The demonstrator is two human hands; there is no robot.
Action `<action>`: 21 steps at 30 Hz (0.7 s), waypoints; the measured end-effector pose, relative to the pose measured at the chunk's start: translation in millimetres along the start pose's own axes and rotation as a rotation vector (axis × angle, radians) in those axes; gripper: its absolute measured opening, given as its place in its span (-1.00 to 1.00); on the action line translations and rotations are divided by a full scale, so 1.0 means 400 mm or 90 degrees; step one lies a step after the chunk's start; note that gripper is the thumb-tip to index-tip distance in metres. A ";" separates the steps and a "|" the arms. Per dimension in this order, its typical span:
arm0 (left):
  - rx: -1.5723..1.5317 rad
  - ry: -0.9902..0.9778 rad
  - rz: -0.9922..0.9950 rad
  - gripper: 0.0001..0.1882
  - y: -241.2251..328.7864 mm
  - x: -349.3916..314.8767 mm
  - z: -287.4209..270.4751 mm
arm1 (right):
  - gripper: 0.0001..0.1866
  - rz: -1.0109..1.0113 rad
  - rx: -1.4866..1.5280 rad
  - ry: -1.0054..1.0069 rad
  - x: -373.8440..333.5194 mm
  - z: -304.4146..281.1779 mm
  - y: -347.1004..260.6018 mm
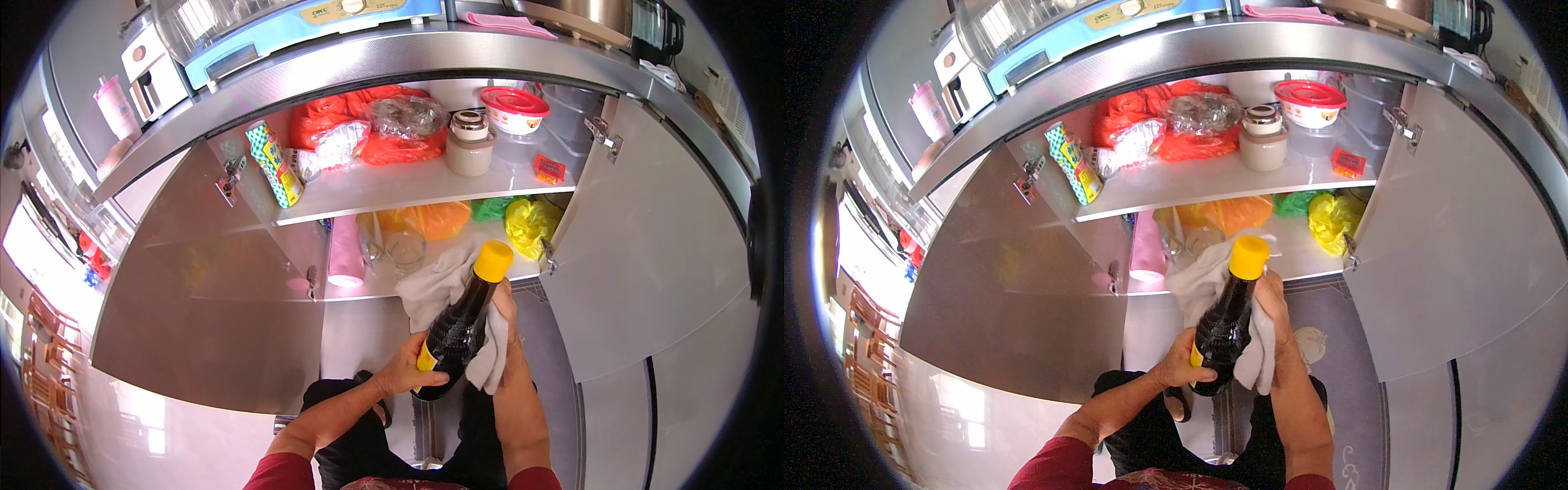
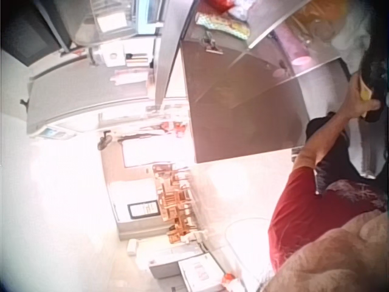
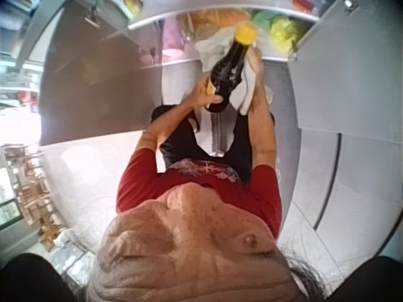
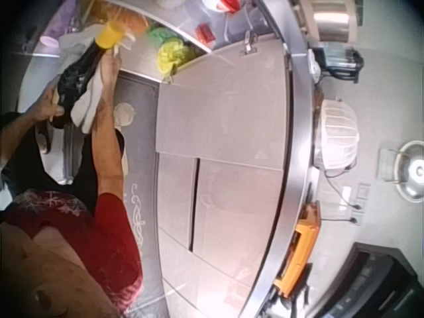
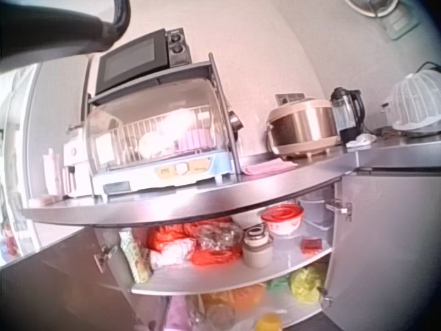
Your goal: The person wipes various items inside a kitchen cabinet using a white cloth. They clean a pink roll, a silver foil bag, a glass bowl, a dark bottle, a green and white carton, and a small plastic bag, placing each item back on the shelf after wiping.
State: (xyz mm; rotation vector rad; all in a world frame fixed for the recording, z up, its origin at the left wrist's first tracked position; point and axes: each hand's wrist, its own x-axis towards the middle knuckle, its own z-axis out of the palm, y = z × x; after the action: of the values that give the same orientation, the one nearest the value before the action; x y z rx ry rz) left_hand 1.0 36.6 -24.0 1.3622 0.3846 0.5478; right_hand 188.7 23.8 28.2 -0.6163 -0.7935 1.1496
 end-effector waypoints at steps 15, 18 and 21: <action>-0.104 0.350 0.136 -0.53 0.047 0.104 -0.022 | -0.67 -0.385 -0.749 0.003 -0.150 0.071 0.142; -0.136 0.361 0.164 -0.58 0.056 0.109 -0.023 | -0.67 -0.274 -0.501 0.080 -0.161 0.114 0.157; -0.168 0.370 0.137 -0.60 0.055 0.110 -0.019 | -0.66 -0.350 -0.603 0.057 -0.138 0.105 0.142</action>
State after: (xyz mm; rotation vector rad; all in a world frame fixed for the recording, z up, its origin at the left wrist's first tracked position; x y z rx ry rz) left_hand 29.6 70.8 -1.5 0.9765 0.6131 1.1410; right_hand 112.5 -10.3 -3.7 -1.1199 -1.3286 0.1871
